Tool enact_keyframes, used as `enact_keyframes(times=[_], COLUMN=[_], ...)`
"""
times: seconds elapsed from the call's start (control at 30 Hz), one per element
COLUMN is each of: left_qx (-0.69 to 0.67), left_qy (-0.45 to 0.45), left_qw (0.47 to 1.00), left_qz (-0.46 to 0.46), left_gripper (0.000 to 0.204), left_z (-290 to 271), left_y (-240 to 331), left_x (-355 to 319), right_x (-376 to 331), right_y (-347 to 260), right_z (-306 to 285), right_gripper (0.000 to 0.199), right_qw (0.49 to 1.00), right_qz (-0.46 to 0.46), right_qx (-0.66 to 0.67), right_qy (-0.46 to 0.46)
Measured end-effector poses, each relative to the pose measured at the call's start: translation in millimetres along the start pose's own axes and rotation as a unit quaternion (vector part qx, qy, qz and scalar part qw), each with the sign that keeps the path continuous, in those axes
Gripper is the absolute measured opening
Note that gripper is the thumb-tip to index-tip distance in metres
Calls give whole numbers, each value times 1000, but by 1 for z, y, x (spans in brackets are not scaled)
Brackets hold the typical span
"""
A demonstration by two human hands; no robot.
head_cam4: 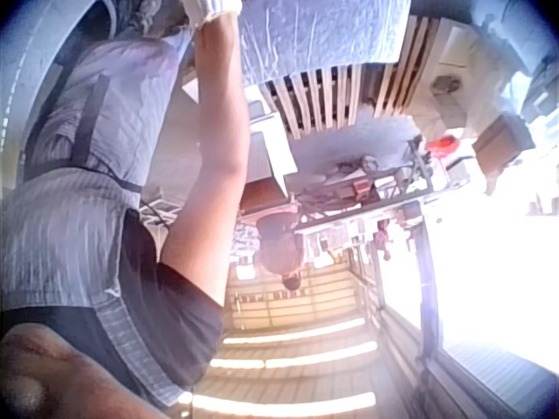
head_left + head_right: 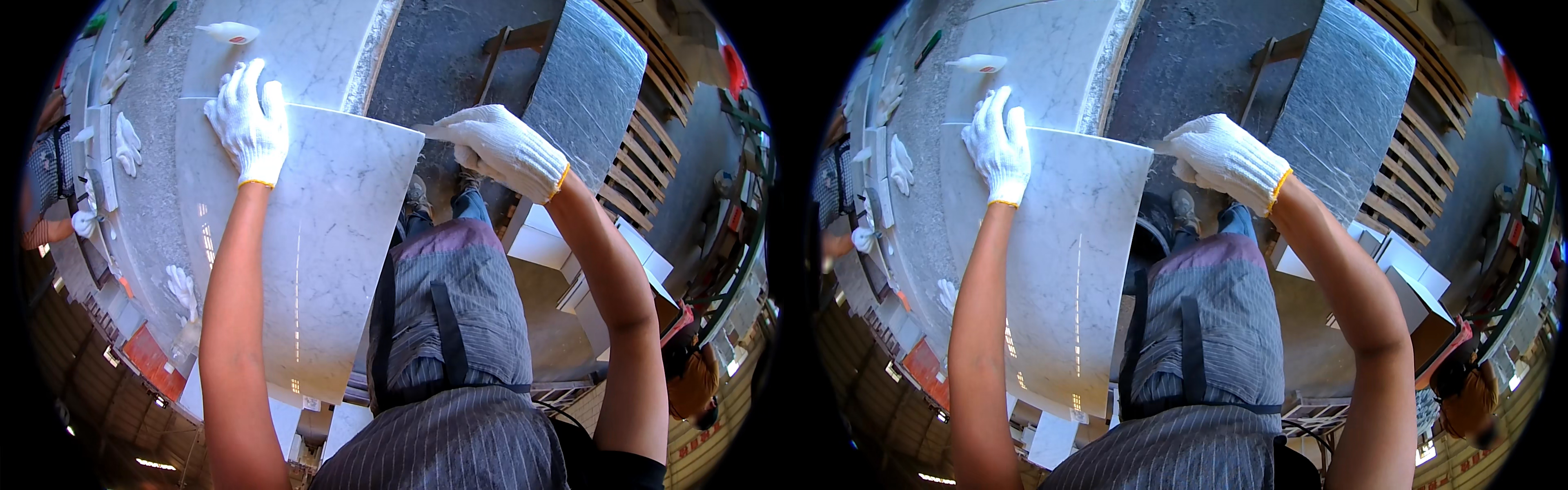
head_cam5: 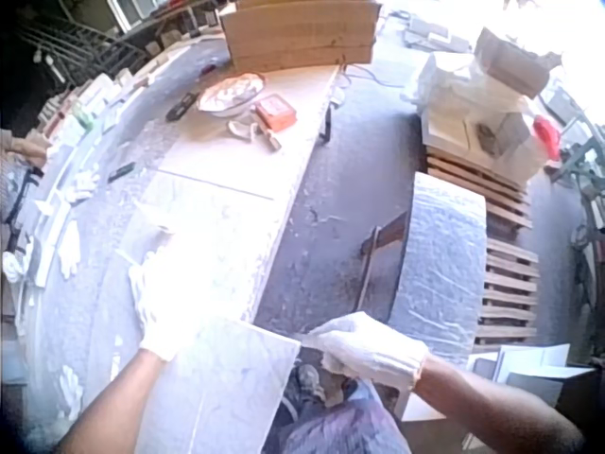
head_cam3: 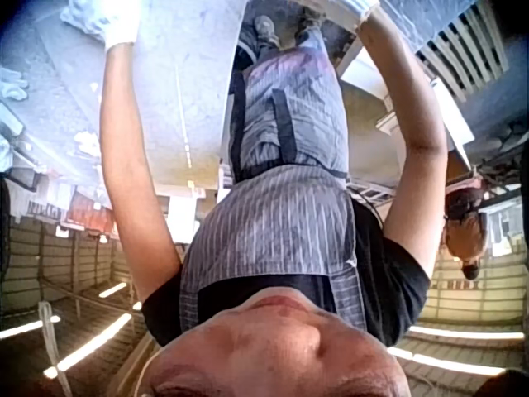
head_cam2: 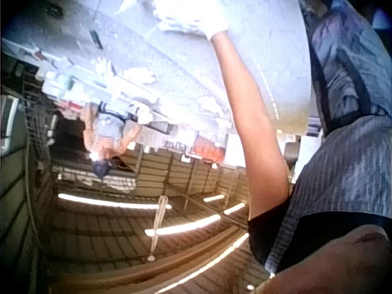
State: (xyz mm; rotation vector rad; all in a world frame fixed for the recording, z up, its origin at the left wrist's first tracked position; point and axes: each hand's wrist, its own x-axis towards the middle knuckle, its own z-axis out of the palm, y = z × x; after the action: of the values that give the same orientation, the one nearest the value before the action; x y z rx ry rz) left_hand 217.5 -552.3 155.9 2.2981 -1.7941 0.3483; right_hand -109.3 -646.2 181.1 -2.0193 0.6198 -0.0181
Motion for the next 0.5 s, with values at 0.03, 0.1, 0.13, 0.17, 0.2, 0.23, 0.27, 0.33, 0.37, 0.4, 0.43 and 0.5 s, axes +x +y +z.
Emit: enact_keyframes(times=[0.03, 0.1, 0.13, 0.17, 0.2, 0.23, 0.27, 0.33, 0.37, 0.4, 0.43, 0.5], left_qx=[3, 11, 12, 15, 18, 14, 7, 12, 17, 20, 16, 10], left_qy=[1, 3, 7, 11, 14, 12, 10, 6, 5, 6, 6, 6], left_qw=[1000, 1000, 1000, 1000, 1000, 1000, 1000, 1000, 1000, 1000, 1000, 1000], left_qz=[1, 4, 4, 2, 2, 1, 4, 1, -3, -6, -4, 2], left_gripper=[38, 39, 39, 39, 39, 39, 39, 39, 39, 39, 39, 39], left_z=[1, 3, 4, 5, 5, 4, 4, 2, 3, 3, 4, 4], left_y=[0, -2, -1, -2, -3, -2, 0, 1, 0, 0, 0, -2], left_x=[0, 0, -1, -3, -4, -3, 1, -1, -3, -3, -3, -1], right_x=[1, 10, 13, 19, 17, 13, -5, -16, -13, -11, -9, -19], right_y=[2, 6, 5, -9, -16, -13, 9, 28, 13, -2, -17, -10], right_z=[2, 10, 13, 15, 20, 32, 54, 70, 58, 45, 32, 29], right_gripper=[31, 27, 21, 19, 18, 23, 25, 29, 27, 25, 24, 23], right_qw=[999, 996, 997, 987, 986, 968, 934, 968, 945, 910, 865, 795], right_qz=[-38, -84, -45, -8, -43, 113, 171, 84, 167, 250, 328, 324], right_qx=[-30, -14, -40, -66, -16, 99, 278, 229, 278, 331, 379, 509], right_qy=[13, 33, -57, -148, -162, -201, -148, -50, -45, -27, 5, 55])
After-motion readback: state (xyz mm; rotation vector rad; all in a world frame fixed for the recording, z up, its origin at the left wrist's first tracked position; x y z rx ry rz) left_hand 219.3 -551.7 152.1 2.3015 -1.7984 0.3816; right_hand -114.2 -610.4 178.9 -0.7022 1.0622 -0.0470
